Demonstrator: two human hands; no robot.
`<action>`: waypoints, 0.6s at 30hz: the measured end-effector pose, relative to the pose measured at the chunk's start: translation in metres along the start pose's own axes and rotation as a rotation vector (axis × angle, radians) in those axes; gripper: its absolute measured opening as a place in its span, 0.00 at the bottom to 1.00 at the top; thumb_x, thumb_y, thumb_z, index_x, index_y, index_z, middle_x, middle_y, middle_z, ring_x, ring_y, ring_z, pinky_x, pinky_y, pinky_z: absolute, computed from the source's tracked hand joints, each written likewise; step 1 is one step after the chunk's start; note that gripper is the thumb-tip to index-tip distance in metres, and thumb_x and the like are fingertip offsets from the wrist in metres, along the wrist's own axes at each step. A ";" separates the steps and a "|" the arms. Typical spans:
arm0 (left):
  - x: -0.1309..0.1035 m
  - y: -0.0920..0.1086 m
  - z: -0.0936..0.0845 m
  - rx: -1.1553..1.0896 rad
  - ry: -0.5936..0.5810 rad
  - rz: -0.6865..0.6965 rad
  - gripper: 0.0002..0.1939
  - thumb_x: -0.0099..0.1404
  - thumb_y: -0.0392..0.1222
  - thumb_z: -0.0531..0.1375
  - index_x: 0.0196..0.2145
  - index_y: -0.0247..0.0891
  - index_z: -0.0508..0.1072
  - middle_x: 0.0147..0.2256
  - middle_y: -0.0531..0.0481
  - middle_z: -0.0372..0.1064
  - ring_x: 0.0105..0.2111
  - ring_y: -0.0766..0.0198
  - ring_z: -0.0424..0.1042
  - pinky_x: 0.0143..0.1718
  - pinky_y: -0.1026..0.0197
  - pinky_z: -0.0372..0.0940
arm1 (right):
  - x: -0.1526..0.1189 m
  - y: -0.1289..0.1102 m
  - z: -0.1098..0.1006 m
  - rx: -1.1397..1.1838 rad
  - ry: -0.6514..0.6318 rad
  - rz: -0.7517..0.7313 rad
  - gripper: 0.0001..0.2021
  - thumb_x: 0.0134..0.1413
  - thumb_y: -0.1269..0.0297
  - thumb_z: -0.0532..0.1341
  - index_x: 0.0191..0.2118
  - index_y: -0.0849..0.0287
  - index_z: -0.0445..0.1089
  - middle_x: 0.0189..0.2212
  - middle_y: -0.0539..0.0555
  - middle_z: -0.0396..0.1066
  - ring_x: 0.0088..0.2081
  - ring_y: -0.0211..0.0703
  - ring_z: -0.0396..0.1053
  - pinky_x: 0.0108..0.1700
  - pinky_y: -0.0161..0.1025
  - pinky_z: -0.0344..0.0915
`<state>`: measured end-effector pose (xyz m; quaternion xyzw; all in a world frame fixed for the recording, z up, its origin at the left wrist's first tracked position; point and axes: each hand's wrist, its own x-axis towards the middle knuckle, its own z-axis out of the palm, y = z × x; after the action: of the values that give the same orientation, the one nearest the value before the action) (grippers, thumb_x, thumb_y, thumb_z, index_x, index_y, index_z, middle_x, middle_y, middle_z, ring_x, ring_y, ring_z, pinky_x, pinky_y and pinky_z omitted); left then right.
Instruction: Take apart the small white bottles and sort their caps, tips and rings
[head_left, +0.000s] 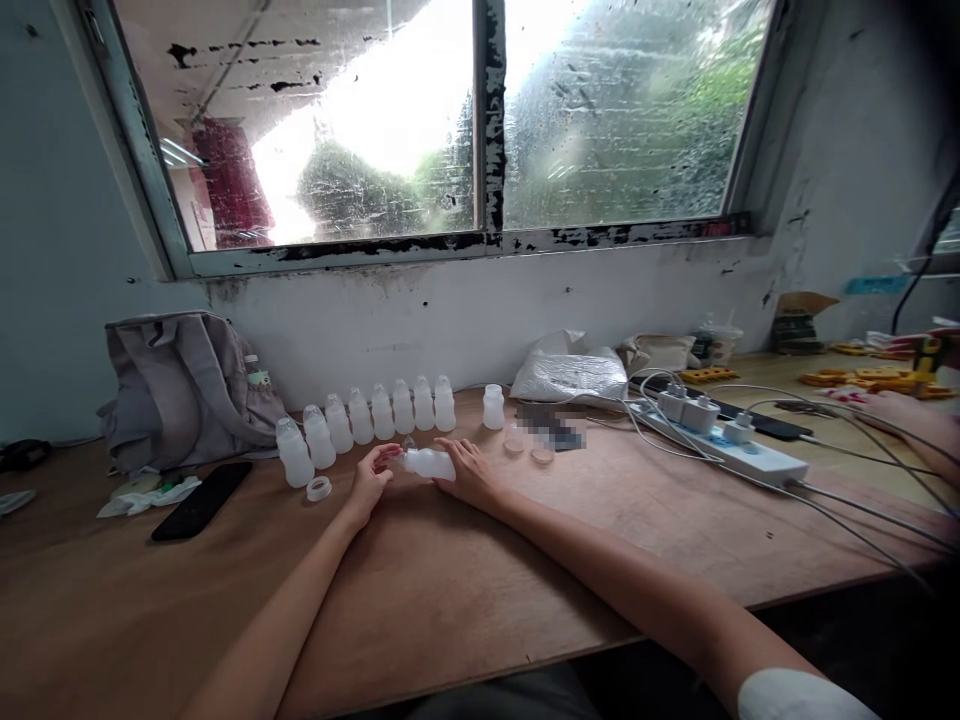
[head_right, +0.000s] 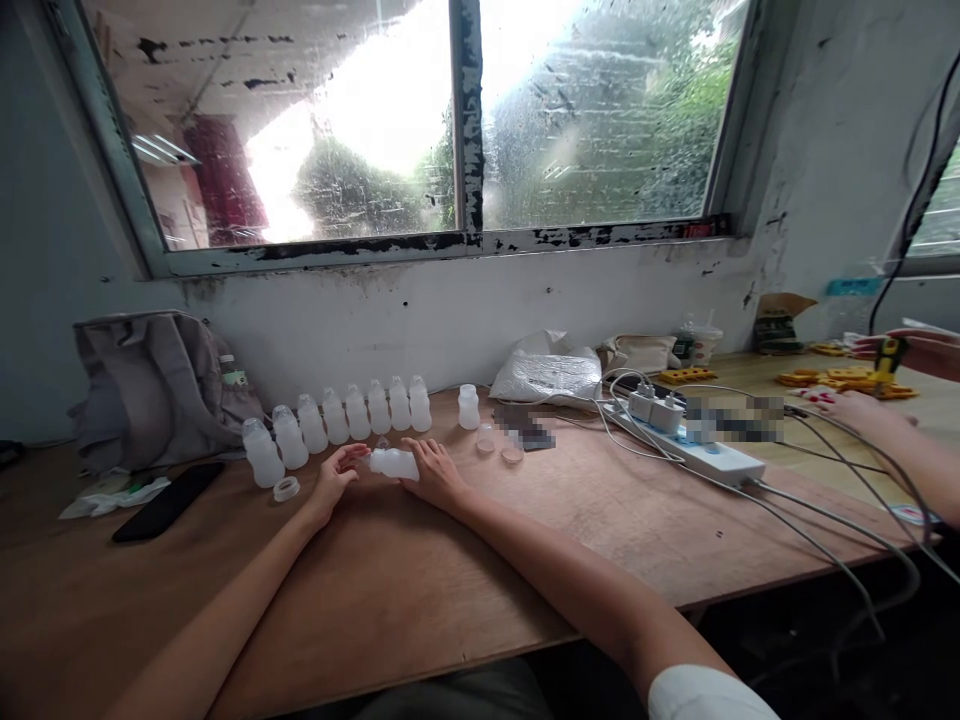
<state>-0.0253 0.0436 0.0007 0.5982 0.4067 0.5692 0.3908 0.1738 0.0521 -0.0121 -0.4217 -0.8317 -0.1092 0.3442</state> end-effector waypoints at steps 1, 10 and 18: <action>0.000 0.000 0.000 0.012 0.022 0.007 0.17 0.46 0.40 0.60 0.37 0.36 0.68 0.40 0.44 0.67 0.42 0.59 0.64 0.41 0.61 0.59 | 0.000 0.000 0.000 -0.001 -0.002 -0.001 0.31 0.39 0.60 0.61 0.51 0.62 0.53 0.44 0.59 0.62 0.43 0.49 0.57 0.45 0.45 0.55; -0.003 0.003 0.004 -0.041 -0.012 -0.069 0.21 0.45 0.44 0.62 0.38 0.36 0.69 0.40 0.44 0.67 0.41 0.59 0.65 0.38 0.61 0.61 | 0.000 -0.006 -0.005 -0.042 -0.053 -0.037 0.30 0.40 0.63 0.61 0.52 0.62 0.53 0.44 0.58 0.62 0.43 0.49 0.56 0.45 0.44 0.54; -0.007 0.004 0.012 -0.120 0.053 -0.239 0.21 0.44 0.54 0.61 0.28 0.32 0.70 0.25 0.49 0.66 0.24 0.69 0.65 0.25 0.66 0.61 | 0.000 -0.013 -0.010 -0.050 -0.049 -0.034 0.23 0.41 0.60 0.61 0.45 0.59 0.60 0.39 0.57 0.62 0.42 0.49 0.57 0.43 0.44 0.55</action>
<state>-0.0131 0.0357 0.0015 0.5058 0.4503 0.5576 0.4801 0.1688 0.0393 -0.0030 -0.4188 -0.8439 -0.1254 0.3110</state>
